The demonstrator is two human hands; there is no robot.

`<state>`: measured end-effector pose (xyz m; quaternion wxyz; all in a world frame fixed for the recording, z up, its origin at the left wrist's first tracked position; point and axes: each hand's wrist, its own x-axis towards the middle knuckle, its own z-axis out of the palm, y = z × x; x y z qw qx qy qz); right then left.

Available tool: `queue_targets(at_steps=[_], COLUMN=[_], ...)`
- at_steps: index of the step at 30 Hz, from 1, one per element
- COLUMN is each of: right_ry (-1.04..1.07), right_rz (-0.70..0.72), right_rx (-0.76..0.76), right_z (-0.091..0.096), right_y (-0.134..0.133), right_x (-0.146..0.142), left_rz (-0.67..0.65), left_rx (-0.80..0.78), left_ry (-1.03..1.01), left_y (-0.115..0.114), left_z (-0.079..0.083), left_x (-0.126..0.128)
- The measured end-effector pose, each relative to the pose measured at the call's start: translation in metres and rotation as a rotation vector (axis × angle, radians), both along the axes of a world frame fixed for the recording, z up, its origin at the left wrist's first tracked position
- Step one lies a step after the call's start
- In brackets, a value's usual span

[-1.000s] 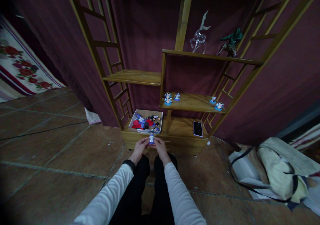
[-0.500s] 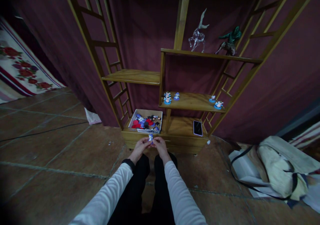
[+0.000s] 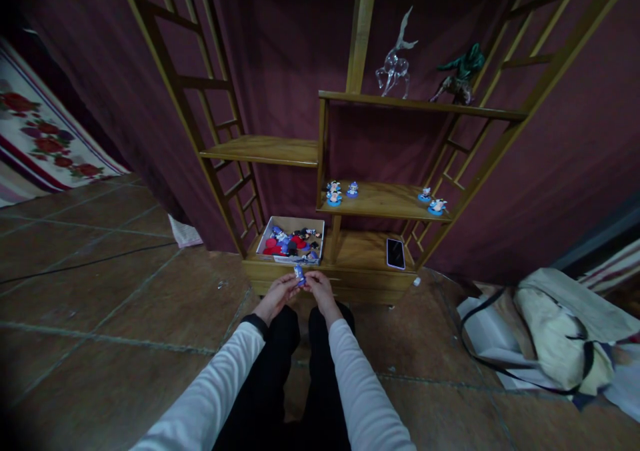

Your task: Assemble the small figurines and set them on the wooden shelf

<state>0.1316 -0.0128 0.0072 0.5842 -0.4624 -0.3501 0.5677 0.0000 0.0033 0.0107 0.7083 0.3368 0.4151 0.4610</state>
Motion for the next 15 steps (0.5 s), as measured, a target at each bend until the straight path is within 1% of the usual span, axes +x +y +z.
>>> queue_targets(at_steps=[3,6,11,15], right_ry=[0.013,0.036,0.06,0.062], right_rz=[0.009,0.0,-0.034,-0.02], right_rx=[-0.002,0.006,-0.013,-0.006], right_z=[-0.004,-0.007,-0.01,-0.012], right_y=[0.002,0.004,0.005,0.004], right_x=[0.0,0.0,0.0,0.0], left_rz=[0.062,0.067,0.123,0.181], left_rx=[0.033,0.074,0.158,0.21], left_ry=[-0.004,0.014,0.115,0.188], left_y=[0.0,0.001,0.002,0.002], left_z=[-0.002,-0.004,-0.008,-0.012], left_x=[0.004,0.007,0.008,0.007])
